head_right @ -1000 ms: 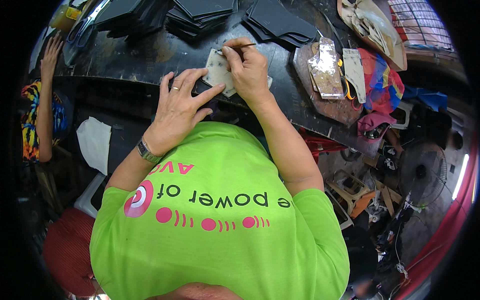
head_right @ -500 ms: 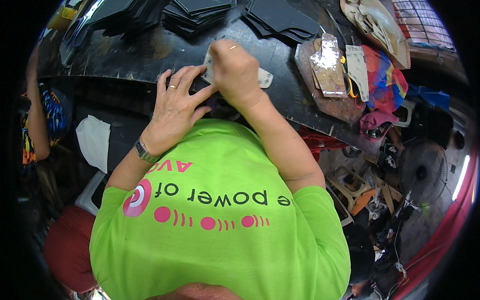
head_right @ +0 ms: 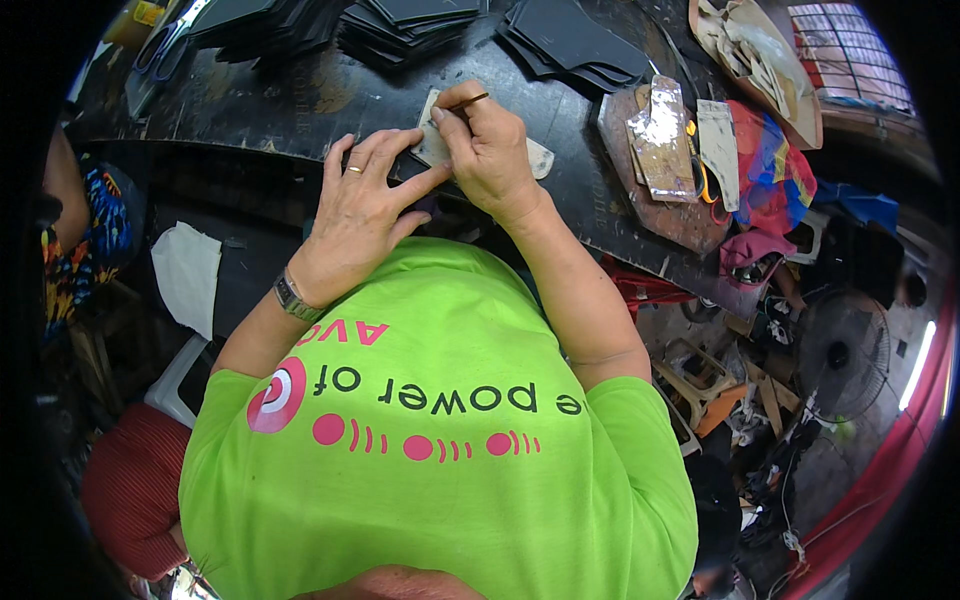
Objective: The person repeatedly places a light-colored template on top of dark material pieces and uses a small pointed tool to mark the material along the template edges. The template is lifted and repositioned on different pieces throughout the clip.
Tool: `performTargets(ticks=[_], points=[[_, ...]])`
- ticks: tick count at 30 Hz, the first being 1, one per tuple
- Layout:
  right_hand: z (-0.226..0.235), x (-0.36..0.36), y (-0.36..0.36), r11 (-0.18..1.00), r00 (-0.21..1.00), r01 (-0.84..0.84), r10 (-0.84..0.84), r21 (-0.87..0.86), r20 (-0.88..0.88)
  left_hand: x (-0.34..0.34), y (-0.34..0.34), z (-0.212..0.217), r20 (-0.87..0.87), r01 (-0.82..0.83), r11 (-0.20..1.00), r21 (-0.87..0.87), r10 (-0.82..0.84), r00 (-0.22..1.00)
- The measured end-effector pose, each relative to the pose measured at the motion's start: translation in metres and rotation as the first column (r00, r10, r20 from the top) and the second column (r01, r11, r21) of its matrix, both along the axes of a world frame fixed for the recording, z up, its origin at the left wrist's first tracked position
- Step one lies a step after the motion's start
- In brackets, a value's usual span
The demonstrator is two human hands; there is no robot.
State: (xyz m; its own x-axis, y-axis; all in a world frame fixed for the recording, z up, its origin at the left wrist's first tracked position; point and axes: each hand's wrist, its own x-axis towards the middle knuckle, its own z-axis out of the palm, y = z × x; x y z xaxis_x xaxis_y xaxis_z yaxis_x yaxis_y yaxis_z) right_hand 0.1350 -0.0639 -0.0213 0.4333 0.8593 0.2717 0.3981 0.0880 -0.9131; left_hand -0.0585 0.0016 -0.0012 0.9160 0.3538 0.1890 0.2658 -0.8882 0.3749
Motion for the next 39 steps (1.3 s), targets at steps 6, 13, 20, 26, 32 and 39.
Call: performTargets(ticks=[6, 13, 20, 26, 32, 39], points=[[0.001, -0.003, -0.002, 0.999, 0.991, -0.012, 0.017, -0.042, 0.131, -0.001, 0.001, 0.0, -0.017, 0.001, 1.0, 0.006, -0.001, 1.0], [0.004, 0.01, -0.01, 0.995, 0.901, -0.095, 0.076, -0.022, -0.427, 0.0, 0.0, 0.0, 0.011, 0.005, 1.0, 0.012, -0.005, 1.0], [0.014, 0.008, -0.011, 0.938, 0.938, -0.333, 0.318, -0.096, -0.14, -0.001, -0.002, -0.004, 0.012, -0.003, 1.0, 0.004, 0.003, 1.0], [0.023, 0.007, -0.006, 0.927, 0.949, -0.311, 0.313, -0.211, -0.022, 0.001, 0.0, 0.002, -0.067, 0.007, 1.0, 0.01, -0.007, 0.998], [0.039, 0.029, -0.018, 0.983, 0.753, 0.008, 0.114, 0.182, -0.649, 0.0, 0.002, 0.013, -0.015, 0.046, 0.998, -0.042, -0.047, 0.999], [0.063, 0.012, -0.044, 0.967, 0.946, -0.249, 0.253, 0.046, -0.204, 0.005, 0.003, 0.034, 0.3, 0.301, 0.946, -0.12, -0.255, 0.919]])
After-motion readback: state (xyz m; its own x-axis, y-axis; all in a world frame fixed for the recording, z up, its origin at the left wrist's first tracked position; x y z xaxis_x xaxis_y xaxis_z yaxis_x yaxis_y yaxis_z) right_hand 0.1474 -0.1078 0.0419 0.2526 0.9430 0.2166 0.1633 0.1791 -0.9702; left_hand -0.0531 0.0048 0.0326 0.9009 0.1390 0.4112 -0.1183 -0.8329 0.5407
